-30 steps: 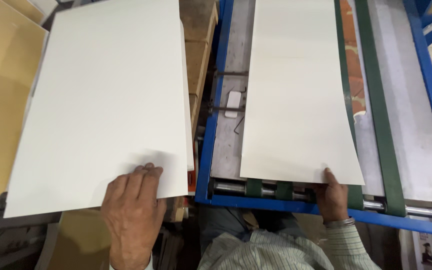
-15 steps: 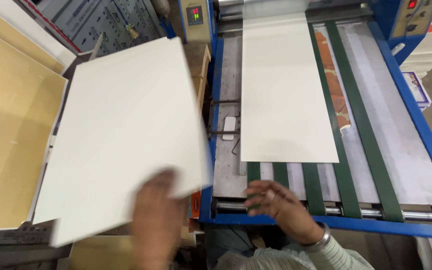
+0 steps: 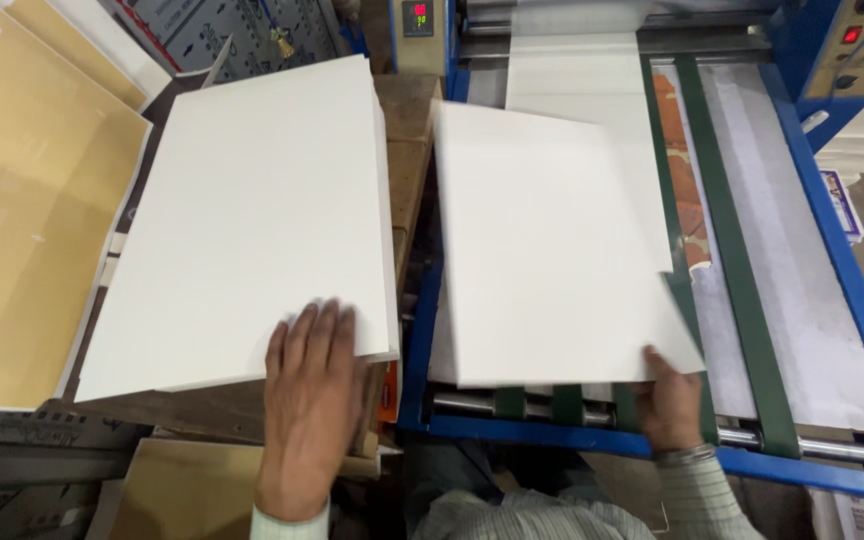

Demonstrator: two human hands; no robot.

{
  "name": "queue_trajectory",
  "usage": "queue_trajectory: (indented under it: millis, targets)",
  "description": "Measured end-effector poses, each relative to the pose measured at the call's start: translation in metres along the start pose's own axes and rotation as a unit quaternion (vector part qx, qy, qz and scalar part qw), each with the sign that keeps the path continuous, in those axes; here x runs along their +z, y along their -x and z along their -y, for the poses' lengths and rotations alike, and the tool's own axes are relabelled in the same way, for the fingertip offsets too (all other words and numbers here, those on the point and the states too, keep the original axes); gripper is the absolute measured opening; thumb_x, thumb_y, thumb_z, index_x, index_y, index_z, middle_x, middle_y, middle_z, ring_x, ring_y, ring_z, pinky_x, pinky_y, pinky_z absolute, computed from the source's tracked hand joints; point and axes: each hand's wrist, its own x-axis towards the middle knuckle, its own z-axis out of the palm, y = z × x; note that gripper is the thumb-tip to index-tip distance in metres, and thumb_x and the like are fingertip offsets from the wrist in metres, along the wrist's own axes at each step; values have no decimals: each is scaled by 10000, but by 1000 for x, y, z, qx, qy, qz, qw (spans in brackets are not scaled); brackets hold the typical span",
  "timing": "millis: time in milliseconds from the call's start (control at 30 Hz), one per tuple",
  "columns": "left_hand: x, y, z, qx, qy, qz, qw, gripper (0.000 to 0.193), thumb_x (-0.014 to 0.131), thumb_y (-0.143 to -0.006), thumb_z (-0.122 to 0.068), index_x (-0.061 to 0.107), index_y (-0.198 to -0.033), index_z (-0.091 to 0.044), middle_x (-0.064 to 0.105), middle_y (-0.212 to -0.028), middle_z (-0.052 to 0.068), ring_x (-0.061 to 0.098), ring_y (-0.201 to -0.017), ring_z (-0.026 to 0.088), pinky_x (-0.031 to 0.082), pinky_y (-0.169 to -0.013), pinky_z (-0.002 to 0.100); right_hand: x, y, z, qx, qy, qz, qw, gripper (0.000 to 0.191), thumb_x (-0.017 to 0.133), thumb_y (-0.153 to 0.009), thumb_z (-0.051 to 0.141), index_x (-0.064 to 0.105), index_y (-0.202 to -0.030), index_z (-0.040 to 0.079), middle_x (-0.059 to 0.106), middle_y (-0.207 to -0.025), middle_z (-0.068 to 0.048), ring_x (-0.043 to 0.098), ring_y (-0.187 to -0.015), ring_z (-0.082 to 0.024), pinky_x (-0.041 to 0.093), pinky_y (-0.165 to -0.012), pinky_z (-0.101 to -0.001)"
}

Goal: The person takes white paper sheets one at a time from a stack beside a laminating machine and feeds each sheet onto the machine's infeed belts, guiding it in with both hands and receiving the laminated sheet as it exits. The person repeats this feeding cycle continuously throughout the episode.

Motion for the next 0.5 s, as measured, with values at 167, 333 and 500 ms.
queue_trajectory:
  millis: [167,333,500]
  targets:
    - [3,10,8,33,-20,-39,998,376,708,-887,-80,676,-1257,-24,683,-1282,126,631,-1238,272,525,-1046,410,-55,-1,-9,-32,19,-88,995,281,594,-1004,71,573,-1280,18,674,-1142,-61,689,-970,-187,614,-760,-315]
    - [1,23,6,8,24,-73,997,348,757,-776,-7,719,-1120,-37,723,-1160,92,670,-1111,249,556,-953,412,-105,54,-44,-57,86,-47,994,290,613,-1033,69,555,-1273,-81,650,-1179,-135,637,-1065,-270,558,-825,-385]
    - [-6,26,3,-4,27,-90,996,359,756,-734,52,742,-1080,-44,745,-1118,65,676,-1092,220,559,-942,388,-116,96,-61,79,98,-188,974,381,605,-980,69,554,-1345,-27,649,-1196,-133,654,-1044,-323,559,-766,-479]
